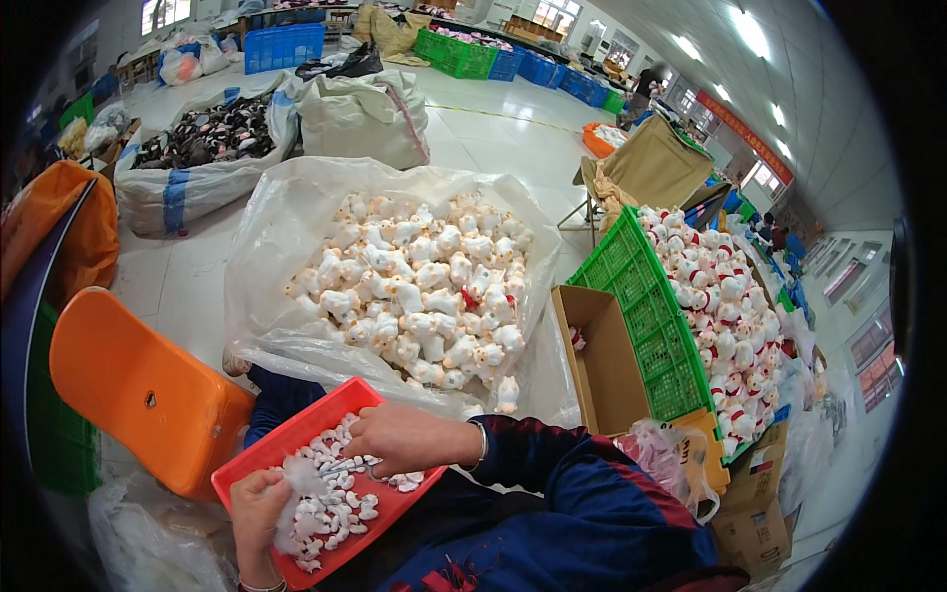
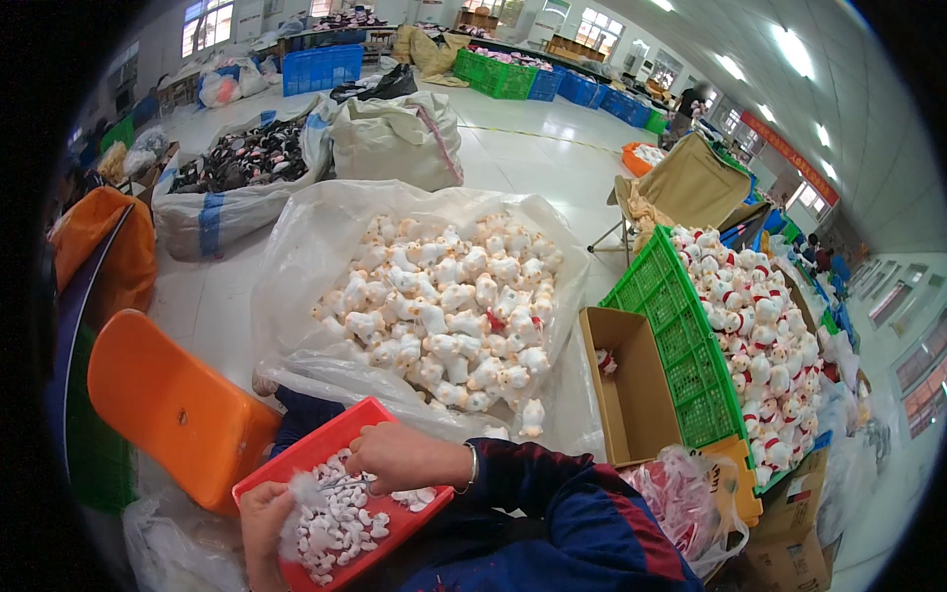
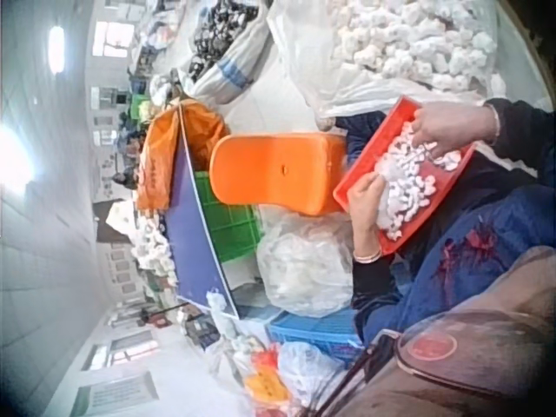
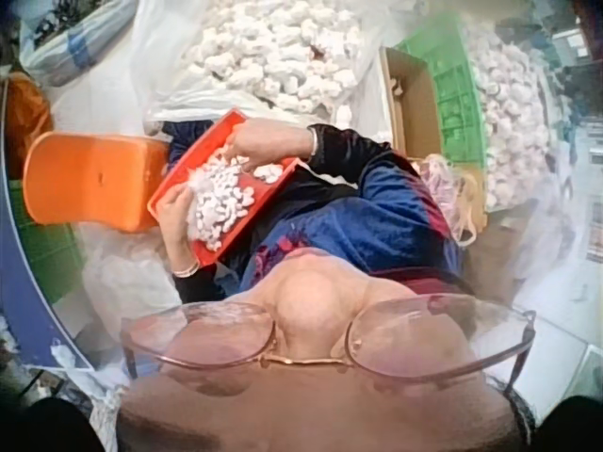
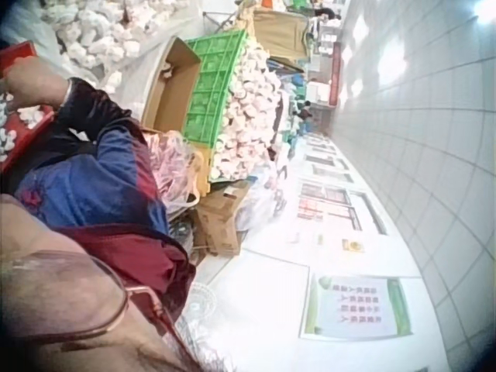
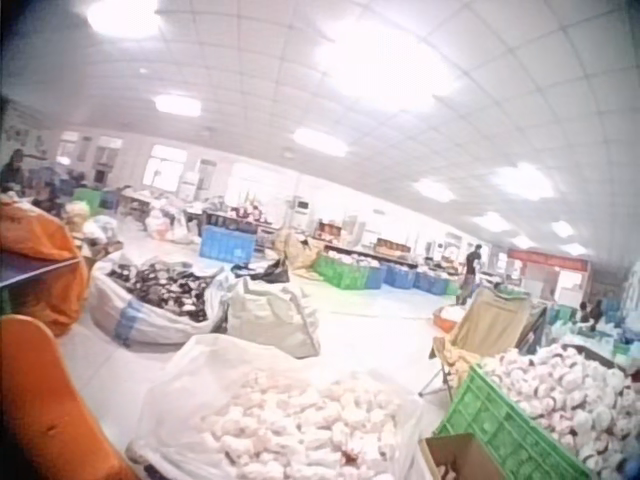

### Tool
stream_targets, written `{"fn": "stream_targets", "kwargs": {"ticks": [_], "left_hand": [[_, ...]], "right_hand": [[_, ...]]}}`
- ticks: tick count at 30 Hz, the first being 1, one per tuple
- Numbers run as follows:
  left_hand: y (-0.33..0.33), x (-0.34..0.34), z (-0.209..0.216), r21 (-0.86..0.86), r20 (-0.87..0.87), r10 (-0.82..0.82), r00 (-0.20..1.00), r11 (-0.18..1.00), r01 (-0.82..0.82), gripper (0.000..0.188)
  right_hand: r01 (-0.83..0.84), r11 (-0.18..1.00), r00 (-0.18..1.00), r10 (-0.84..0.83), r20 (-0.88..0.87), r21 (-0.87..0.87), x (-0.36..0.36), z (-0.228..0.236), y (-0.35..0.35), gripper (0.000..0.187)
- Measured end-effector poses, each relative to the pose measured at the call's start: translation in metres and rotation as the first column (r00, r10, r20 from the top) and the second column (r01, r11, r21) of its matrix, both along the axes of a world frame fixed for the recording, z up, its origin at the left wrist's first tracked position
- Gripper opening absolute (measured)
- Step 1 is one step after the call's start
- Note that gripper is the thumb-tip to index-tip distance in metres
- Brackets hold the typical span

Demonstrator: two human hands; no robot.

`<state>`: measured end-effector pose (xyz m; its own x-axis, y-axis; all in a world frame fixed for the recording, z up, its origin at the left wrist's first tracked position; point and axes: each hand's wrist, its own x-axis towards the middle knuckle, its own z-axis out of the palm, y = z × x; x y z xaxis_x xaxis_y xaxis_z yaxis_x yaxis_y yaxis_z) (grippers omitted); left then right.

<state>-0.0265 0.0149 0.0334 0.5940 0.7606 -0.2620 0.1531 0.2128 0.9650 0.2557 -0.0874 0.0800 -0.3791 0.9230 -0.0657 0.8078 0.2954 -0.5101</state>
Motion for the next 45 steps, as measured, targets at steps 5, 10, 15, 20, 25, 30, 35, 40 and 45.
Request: {"fn": "stream_targets", "kwargs": {"ticks": [5, 10, 15, 20, 25, 30, 35, 40, 45], "left_hand": [[-0.006, 0.012, 0.001, -0.003, -0.028, -0.049, 0.998, 0.999, 0.049, 0.009], [-0.011, 0.015, -0.017, 0.157, -0.132, -0.092, 0.987, 0.981, 0.113, 0.011], [-0.008, 0.015, -0.031, 0.336, -0.188, 0.007, 0.982, 0.94, 0.057, 0.022], [-0.015, 0.019, 0.006, 0.43, -0.199, 0.001, 0.98, 0.899, 0.086, 0.022], [-0.027, 0.021, 0.009, 0.353, 0.023, 0.089, 0.996, 0.931, -0.092, 0.016], [-0.028, 0.015, 0.009, 0.233, 0.017, 0.168, 0.986, 0.958, -0.167, 0.019], [-0.027, 0.015, 0.009, 0.141, 0.058, 0.188, 0.98, 0.971, -0.195, 0.019], [-0.03, 0.019, 0.004, 0.069, 0.054, 0.158, 0.986, 0.984, -0.162, 0.02], [-0.028, 0.012, 0.002, -0.028, 0.102, 0.119, 0.988, 0.993, -0.116, 0.021]], "right_hand": [[-0.017, 0.998, 0.999, 0.019, 0.041, -0.057, 0.003, 0.0, -0.006, 0.04], [-0.01, 1.0, 0.999, 0.01, 0.05, 0.01, 0.004, -0.013, -0.009, 0.035], [-0.029, 0.998, 1.0, 0.029, 0.011, 0.051, 0.023, -0.013, -0.009, 0.037], [0.073, 0.993, 0.991, -0.061, -0.121, 0.095, 0.022, 0.038, -0.001, 0.058], [-0.016, 0.999, 0.999, 0.015, 0.03, 0.044, 0.003, 0.024, 0.011, 0.061], [0.033, 0.999, 0.997, -0.031, 0.077, -0.022, 0.001, 0.024, 0.013, 0.051], [0.014, 1.0, 0.997, -0.014, 0.073, -0.002, 0.005, 0.019, 0.014, 0.036], [-0.036, 0.999, 0.999, 0.036, 0.006, -0.004, -0.001, 0.018, 0.017, 0.032], [-0.004, 0.999, 1.0, 0.004, -0.014, -0.041, -0.002, 0.016, 0.014, 0.032]]}}
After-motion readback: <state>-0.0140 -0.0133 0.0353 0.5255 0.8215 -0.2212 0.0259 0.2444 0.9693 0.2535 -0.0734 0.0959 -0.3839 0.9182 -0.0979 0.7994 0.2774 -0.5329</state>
